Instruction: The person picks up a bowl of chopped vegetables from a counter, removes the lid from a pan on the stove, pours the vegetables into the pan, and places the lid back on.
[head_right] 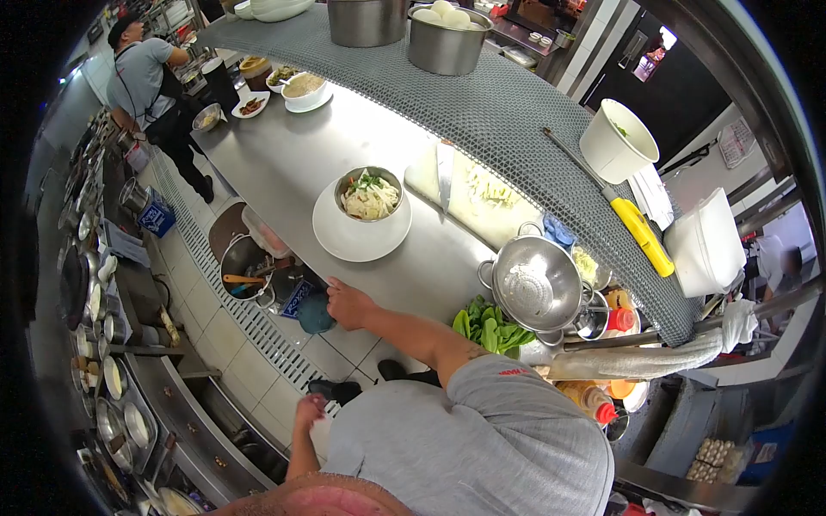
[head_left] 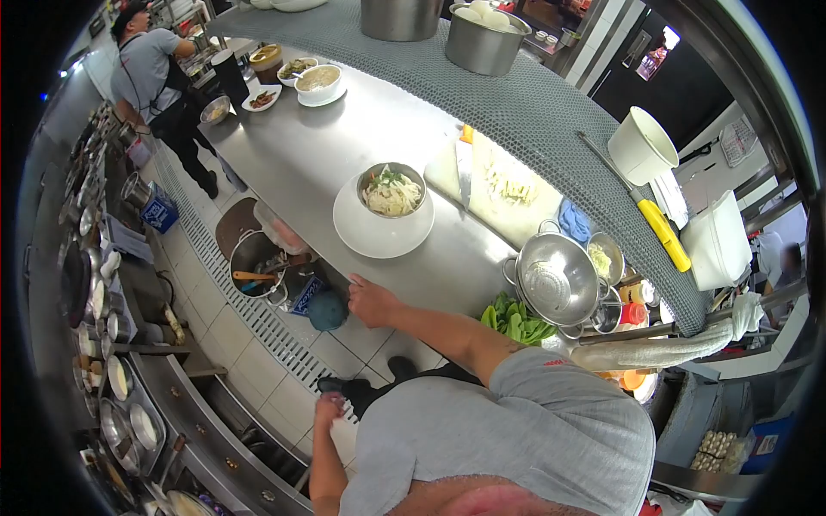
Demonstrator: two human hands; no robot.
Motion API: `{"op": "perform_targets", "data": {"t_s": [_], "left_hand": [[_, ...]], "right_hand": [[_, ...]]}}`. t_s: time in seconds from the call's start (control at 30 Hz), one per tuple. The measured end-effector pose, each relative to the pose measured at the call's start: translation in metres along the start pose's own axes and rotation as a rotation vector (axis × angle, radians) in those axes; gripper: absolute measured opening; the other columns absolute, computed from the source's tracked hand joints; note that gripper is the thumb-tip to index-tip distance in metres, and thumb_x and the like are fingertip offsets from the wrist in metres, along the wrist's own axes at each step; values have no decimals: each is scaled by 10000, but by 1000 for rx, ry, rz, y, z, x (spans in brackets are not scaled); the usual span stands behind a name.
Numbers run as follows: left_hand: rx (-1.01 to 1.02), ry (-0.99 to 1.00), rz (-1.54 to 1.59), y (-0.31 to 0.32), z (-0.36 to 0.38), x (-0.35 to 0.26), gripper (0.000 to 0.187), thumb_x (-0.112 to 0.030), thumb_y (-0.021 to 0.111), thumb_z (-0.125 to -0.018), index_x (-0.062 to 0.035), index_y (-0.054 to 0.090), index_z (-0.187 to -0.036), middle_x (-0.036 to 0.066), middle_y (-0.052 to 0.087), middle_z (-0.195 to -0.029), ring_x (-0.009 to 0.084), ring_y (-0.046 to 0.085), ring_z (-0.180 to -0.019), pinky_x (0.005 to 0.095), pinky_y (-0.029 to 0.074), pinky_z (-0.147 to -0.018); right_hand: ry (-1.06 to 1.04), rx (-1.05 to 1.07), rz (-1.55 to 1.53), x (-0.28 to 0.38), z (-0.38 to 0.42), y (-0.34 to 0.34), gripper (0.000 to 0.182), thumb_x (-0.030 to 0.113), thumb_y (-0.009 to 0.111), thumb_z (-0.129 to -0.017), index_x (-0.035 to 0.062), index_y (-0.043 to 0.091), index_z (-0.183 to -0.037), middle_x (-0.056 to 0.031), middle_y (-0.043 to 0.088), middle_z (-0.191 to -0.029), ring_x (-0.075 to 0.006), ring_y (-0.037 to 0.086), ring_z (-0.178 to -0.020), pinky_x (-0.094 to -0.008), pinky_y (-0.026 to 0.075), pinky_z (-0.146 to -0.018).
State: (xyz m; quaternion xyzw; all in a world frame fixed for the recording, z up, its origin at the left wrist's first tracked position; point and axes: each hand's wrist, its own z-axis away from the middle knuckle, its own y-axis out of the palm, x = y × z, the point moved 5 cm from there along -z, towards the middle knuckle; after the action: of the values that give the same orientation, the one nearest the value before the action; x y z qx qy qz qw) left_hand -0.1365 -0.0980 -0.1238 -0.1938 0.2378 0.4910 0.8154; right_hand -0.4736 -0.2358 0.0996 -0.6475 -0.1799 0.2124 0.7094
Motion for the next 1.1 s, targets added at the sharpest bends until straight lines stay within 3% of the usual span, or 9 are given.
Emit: {"op": "perform_targets", "data": {"t_s": [0.17, 0.27, 0.4, 0.5, 0.57, 0.77, 0.93, 1.03, 1.1], "left_hand": [[-103, 546, -303, -6, 49, -239, 335, -194, 689, -892, -37, 632, -1182, 28, 598, -702, 110, 557, -557, 289, 459, -534], [81, 901, -343, 52, 182, -415, 374, -195, 711, -881, -74, 634, -1226, -27, 523, -669, 78, 514, -598, 264, 437, -575], [419, 1245, -562, 134, 347, -537, 428, -194, 735, -876, -76, 618, -1271, -46, 500, -718, 47, 500, -645, 240, 406, -562], [566, 1566, -770, 188, 438, -573, 493, -367, 730, -854, -30, 633, -1201, 85, 604, -793, 213, 594, -672, 346, 464, -602], [752, 1623, -874, 218, 481, -576, 489, -364, 728, -840, 15, 628, -1132, 138, 622, -817, 318, 622, -748, 424, 494, -682], [1182, 1628, -970, 224, 528, -551, 475, -343, 726, -852, 6, 632, -1160, 109, 638, -803, 261, 626, -713, 378, 497, -660], [1351, 1547, -943, 187, 526, -554, 465, -325, 724, -862, -2, 635, -1184, 85, 651, -792, 214, 630, -683, 339, 500, -642], [1372, 1489, -884, 154, 517, -568, 459, -314, 724, -868, -7, 637, -1198, 71, 659, -785, 186, 632, -665, 316, 502, -632], [1335, 1419, -829, 127, 499, -583, 456, -307, 723, -872, -10, 638, -1207, 61, 664, -781, 167, 634, -654, 301, 503, -625]], "right_hand": [[-15, -10, -44, -1, -1, -1, 194, 208, 641, -738, 90, 742, -854, -77, 699, -905, -216, 593, -1076, -433, 200, -1222], [9, 11, 10, 1, -3, 2, 194, 198, 624, -776, 99, 755, -880, -69, 718, -964, -211, 574, -1135, -441, 186, -1227], [61, -81, -5, 0, -7, 18, 193, 210, 631, -779, 96, 750, -880, -65, 716, -955, -209, 574, -1126, -436, 200, -1221], [27, -74, 33, 2, -8, 22, 191, 224, 644, -774, 94, 746, -870, -62, 713, -940, -207, 577, -1112, -432, 214, -1214], [23, -61, 43, 2, -10, 24, 191, 233, 653, -771, 92, 743, -864, -60, 711, -931, -207, 579, -1103, -430, 224, -1210], [19, 57, 5, 1, -9, 8, 210, 189, 578, -824, 99, 744, -914, -41, 714, -973, -196, 548, -1170, -418, 166, -1232], [-19, -5, 16, -1, -9, 5, 156, 211, 673, -711, 81, 711, -788, -70, 684, -876, -220, 594, -1045, -445, 232, -1222], [6, -85, -57, 1, -10, 10, 164, 178, 602, -779, 76, 710, -850, -41, 667, -899, -206, 568, -1091, -463, 223, -1229], [55, -337, -228, -1, -9, 37, 139, 174, 581, -794, 75, 676, -817, -51, 656, -894, -232, 592, -1016, -447, 332, -1135]]}}
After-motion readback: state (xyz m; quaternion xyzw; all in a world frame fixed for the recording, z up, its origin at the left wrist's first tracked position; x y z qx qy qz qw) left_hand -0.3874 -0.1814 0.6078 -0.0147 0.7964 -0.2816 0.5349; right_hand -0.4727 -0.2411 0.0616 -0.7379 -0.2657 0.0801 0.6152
